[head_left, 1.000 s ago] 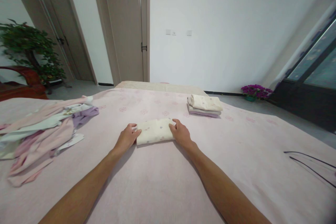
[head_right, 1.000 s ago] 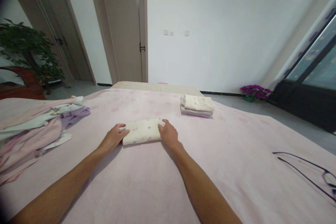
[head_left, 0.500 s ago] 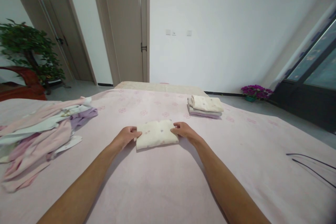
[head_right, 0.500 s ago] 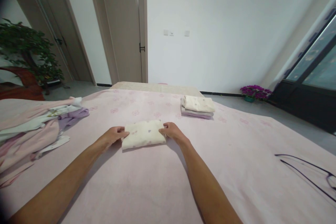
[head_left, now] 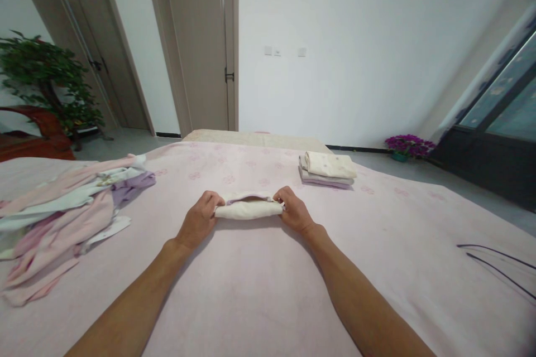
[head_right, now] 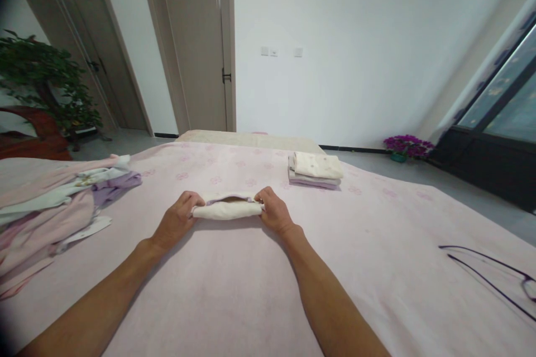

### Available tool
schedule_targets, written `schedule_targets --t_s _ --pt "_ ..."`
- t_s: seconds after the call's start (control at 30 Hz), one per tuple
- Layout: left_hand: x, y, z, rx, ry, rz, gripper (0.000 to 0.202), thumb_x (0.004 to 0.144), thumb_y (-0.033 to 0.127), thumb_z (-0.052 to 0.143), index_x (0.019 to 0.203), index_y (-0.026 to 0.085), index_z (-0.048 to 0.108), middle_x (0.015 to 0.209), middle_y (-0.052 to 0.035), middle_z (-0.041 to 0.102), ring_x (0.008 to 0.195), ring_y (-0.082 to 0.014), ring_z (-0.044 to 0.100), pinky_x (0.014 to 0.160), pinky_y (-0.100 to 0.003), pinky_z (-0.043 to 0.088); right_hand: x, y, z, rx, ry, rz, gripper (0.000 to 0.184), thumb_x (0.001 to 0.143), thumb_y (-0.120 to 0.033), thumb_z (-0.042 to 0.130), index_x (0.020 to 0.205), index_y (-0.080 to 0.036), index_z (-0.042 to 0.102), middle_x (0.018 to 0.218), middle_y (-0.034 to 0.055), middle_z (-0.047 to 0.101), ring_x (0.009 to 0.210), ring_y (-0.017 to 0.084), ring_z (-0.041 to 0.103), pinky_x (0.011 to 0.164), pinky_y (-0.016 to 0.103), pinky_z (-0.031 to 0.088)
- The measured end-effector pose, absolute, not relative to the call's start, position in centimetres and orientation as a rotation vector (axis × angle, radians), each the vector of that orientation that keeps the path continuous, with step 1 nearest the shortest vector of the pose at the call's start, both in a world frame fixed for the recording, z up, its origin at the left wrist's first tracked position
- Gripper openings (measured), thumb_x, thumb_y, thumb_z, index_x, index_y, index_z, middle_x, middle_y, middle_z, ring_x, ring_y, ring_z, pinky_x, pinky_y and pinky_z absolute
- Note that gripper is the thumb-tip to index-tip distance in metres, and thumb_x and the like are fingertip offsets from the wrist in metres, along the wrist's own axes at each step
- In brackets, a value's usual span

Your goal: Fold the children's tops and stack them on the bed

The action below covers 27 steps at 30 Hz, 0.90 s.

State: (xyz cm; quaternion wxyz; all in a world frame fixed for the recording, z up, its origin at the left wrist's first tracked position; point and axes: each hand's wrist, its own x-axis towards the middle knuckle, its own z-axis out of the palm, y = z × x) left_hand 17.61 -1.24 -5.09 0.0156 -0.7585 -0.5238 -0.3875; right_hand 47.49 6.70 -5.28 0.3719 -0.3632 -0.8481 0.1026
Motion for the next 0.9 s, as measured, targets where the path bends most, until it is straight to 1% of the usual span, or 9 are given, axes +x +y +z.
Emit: schedule_targets --t_s 0.17,0.27,0.33,0.4,0.47,0.57,0.7,0.8,0.9 --pt "16.4 -1.9 -6.1 -2.540 -1.610 -1.029 0.031 0.077 0.002 0.046 0.095 0.024 0.059 0.099 -0.0043 0.058 0.093 -0.0204 0.059 0.082 -0.033 0.051 48.7 6.1 -6.0 -0.923 -2.326 0.229 0.028 0.070 -0.005 0.052 0.089 -0.023 0.061 0.093 0.0038 0.060 0.088 0.020 0.056 0.079 0.029 0.045" --pt "16.0 -2.2 -5.8 -2.485 -1.606 -1.087 0.031 0.076 0.000 0.043 0.087 0.023 0.061 0.093 -0.0042 0.061 0.094 -0.0207 0.060 0.086 -0.035 0.050 49.1 6.5 -6.0 -0.936 -2.236 0.241 0.031 0.065 -0.002 0.046 0.080 -0.023 0.063 0.085 0.0037 0.062 0.087 0.021 0.057 0.083 0.033 0.046" --pt "16.2 -2.3 -5.6 -2.372 -1.630 -1.192 0.032 0.078 0.001 0.041 0.088 0.022 0.062 0.096 -0.0052 0.063 0.100 -0.0218 0.060 0.092 -0.037 0.049 49.0 6.6 -5.8 -0.929 -2.106 0.263 0.033 0.065 -0.002 0.044 0.080 -0.023 0.065 0.085 0.0041 0.063 0.088 0.022 0.059 0.087 0.035 0.047" --pt "16.6 -2.3 -5.3 -2.299 -1.631 -1.303 0.031 0.086 0.007 0.040 0.101 0.022 0.063 0.109 -0.0065 0.065 0.111 -0.0226 0.058 0.101 -0.040 0.046 48.5 6.5 -5.5 -0.889 -1.996 0.270 0.036 0.069 -0.004 0.044 0.088 -0.023 0.067 0.094 0.0053 0.066 0.096 0.022 0.060 0.093 0.037 0.047" --pt "17.2 -2.2 -5.2 -2.317 -1.615 -1.354 0.030 0.094 0.018 0.042 0.118 0.021 0.060 0.124 -0.0075 0.063 0.121 -0.0229 0.054 0.108 -0.042 0.041 47.8 6.0 -5.0 -0.820 -1.978 0.276 0.037 0.077 -0.008 0.046 0.103 -0.024 0.067 0.111 0.0066 0.067 0.109 0.023 0.058 0.100 0.040 0.044" --pt "18.1 -2.3 -5.3 -2.465 -1.576 -1.214 0.032 0.099 0.032 0.043 0.126 0.022 0.058 0.128 -0.0080 0.062 0.124 -0.0238 0.052 0.109 -0.044 0.040 46.6 4.9 -4.6 -0.718 -2.111 0.269 0.037 0.087 -0.015 0.050 0.120 -0.025 0.064 0.130 0.0073 0.062 0.123 0.023 0.053 0.106 0.042 0.040" --pt "18.8 -2.8 -5.6 -2.623 -1.466 -0.914 0.030 0.098 0.036 0.050 0.123 0.024 0.061 0.118 -0.0080 0.064 0.111 -0.0240 0.057 0.099 -0.043 0.045 45.7 4.0 -4.9 -0.696 -2.383 0.208 0.027 0.090 -0.016 0.052 0.110 -0.022 0.069 0.114 0.0064 0.069 0.107 0.022 0.058 0.096 0.039 0.043" --pt "19.2 -3.3 -5.7 -2.617 -1.441 -0.770 0.043 0.089 0.039 0.065 0.129 0.024 0.058 0.117 -0.0086 0.062 0.107 -0.0262 0.057 0.092 -0.043 0.046 45.4 3.7 -5.0 -0.785 -2.463 0.141 0.021 0.087 -0.013 0.054 0.098 -0.020 0.070 0.101 0.0057 0.069 0.095 0.021 0.057 0.088 0.036 0.042" --pt "19.8 -3.6 -5.8 -2.532 -1.475 -0.725 0.052 0.084 0.028 0.068 0.133 0.021 0.054 0.116 -0.0100 0.061 0.106 -0.0276 0.055 0.092 -0.043 0.046 45.3 3.2 -4.4 -0.868 -2.483 0.058 0.017 0.083 -0.012 0.056 0.092 -0.019 0.068 0.094 0.0059 0.066 0.091 0.022 0.055 0.084 0.036 0.041"
